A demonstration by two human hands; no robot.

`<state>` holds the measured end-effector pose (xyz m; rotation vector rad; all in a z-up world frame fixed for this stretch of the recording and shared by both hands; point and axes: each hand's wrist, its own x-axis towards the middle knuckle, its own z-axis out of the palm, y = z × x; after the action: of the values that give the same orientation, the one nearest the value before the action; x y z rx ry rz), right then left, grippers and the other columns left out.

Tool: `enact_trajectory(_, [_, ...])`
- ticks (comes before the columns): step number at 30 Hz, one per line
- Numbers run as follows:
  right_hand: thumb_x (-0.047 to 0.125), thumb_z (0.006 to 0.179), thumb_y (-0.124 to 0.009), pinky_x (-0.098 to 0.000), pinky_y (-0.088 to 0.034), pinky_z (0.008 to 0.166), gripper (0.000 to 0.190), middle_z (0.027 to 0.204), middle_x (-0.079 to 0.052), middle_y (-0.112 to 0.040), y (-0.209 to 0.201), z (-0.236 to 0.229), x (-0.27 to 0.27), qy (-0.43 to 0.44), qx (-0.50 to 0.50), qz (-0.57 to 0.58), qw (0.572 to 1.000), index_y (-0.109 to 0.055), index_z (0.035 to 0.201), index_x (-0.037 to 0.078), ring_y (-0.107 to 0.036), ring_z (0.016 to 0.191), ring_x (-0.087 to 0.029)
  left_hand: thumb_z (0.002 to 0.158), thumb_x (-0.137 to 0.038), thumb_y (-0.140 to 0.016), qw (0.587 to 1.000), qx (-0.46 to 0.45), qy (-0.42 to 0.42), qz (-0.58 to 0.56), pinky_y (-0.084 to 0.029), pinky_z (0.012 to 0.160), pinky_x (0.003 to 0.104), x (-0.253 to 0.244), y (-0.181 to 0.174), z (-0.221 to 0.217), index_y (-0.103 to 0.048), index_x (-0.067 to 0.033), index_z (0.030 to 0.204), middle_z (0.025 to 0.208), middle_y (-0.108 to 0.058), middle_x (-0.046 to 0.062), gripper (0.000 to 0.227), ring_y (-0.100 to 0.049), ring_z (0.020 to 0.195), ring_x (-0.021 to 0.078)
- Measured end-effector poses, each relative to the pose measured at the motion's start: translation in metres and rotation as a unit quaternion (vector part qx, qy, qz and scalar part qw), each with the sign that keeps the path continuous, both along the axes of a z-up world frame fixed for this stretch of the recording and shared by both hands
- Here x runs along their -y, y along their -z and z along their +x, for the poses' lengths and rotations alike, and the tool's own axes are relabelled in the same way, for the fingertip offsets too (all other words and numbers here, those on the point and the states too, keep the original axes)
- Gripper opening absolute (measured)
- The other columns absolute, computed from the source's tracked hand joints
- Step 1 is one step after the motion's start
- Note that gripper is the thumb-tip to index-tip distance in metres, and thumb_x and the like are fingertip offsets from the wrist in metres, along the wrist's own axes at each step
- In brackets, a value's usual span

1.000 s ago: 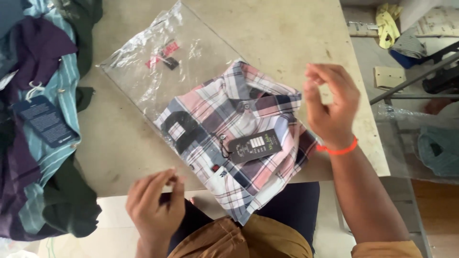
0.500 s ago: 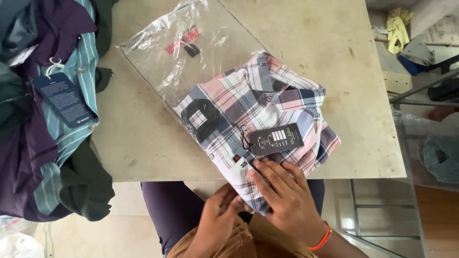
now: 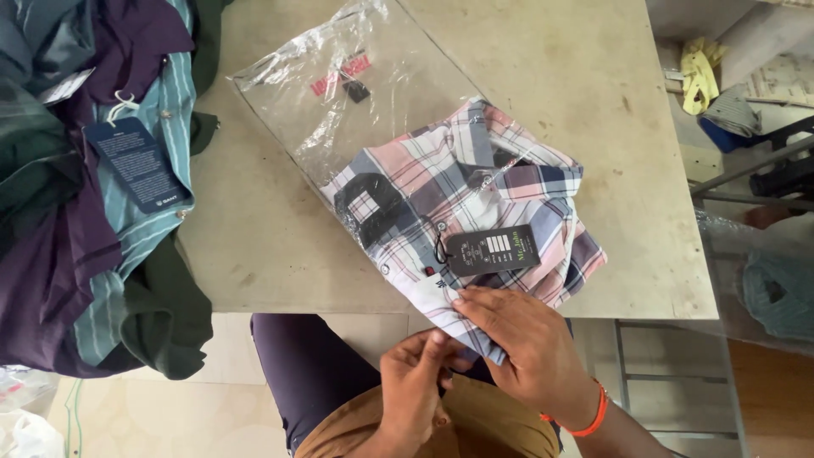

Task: Unpacking a plaid shirt from a plastic bag and inspecting it, then checking buttons and tags on a purple shirt.

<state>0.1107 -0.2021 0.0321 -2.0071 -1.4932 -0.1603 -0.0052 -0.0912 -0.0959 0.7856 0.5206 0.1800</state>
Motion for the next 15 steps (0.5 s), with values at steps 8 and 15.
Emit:
enact_trajectory(8, [0.001,0.065,-0.065,-0.0461,-0.054,0.092,0.055,0.120,-0.014,-0.071,-0.004,-0.003,-0.006,-0.014,0.053,-0.014,0.998,-0.069,0.120,0.003,-0.069,0.113,-0.033,0.097,-0.024,-0.067,0.991,-0.033,-0.127,0.029,-0.050,0.045,0.024,-0.018,-0.002,0.000,-0.075,0.0095,0.098,0.075,-0.076,0.013,0.035,-0.069,0.057,0.0128])
enact_trajectory(15, [0.004,0.060,-0.064,-0.0466,-0.053,0.092,0.057,0.119,-0.014,-0.070,-0.001,-0.004,-0.004,-0.026,0.090,-0.033,0.995,-0.071,0.116,0.004,-0.068,0.113,-0.032,0.100,-0.020,-0.066,0.981,-0.028,-0.143,0.131,-0.045,0.042,0.022,-0.027,0.008,0.001,-0.077,0.0106,0.092,0.064,-0.073,0.008,0.033,-0.062,0.049,0.0083])
